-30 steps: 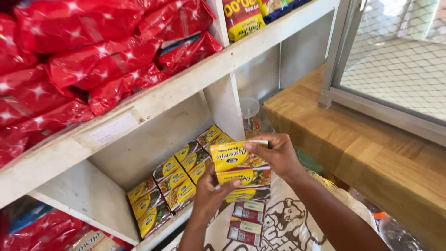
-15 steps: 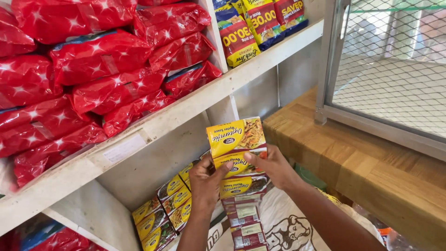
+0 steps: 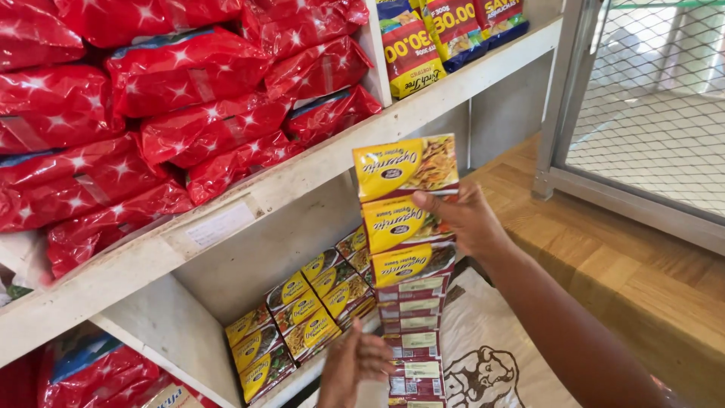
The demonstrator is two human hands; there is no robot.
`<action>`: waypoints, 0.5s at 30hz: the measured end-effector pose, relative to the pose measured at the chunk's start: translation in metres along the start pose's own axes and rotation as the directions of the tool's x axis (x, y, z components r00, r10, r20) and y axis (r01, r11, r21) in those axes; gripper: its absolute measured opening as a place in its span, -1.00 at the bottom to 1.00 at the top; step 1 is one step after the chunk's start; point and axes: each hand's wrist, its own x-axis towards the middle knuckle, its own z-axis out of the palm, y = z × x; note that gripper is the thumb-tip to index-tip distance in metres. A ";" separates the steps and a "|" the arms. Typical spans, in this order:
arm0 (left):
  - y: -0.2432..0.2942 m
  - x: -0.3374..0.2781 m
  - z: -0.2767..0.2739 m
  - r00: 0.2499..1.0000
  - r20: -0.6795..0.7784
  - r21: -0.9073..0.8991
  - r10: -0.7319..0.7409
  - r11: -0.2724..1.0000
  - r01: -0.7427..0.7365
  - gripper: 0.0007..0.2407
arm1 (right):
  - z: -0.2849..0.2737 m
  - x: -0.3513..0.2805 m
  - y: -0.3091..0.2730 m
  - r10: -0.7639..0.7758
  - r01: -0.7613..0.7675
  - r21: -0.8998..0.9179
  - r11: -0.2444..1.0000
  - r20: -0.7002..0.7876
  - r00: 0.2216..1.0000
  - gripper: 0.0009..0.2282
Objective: Organizing and stacking small seasoning packets on shelves in a grocery store.
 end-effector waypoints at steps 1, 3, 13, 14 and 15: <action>-0.019 0.002 0.000 0.982 0.144 -0.032 -0.122 0.991 0.128 -0.42 | 0.001 -0.001 -0.005 0.005 -0.004 0.074 0.997 -0.012 1.000 -0.82; -0.047 0.007 0.008 0.926 0.265 -0.135 -0.270 0.940 0.313 -0.38 | -0.009 -0.007 -0.007 -0.029 0.029 0.071 0.997 -0.011 1.000 -0.79; -0.115 0.002 0.048 0.786 0.532 -0.577 -0.316 0.544 0.609 -0.27 | -0.113 -0.196 0.057 -0.059 0.064 0.224 0.972 -0.031 0.998 -0.58; -0.124 -0.001 0.049 0.779 0.531 -0.578 -0.333 0.531 0.620 -0.27 | -0.137 -0.236 0.078 -0.040 0.048 0.226 0.973 -0.042 0.998 -0.58; -0.130 0.001 0.052 0.780 0.523 -0.598 -0.345 0.503 0.624 -0.30 | -0.152 -0.282 0.099 -0.009 0.019 0.221 0.975 -0.050 0.999 -0.58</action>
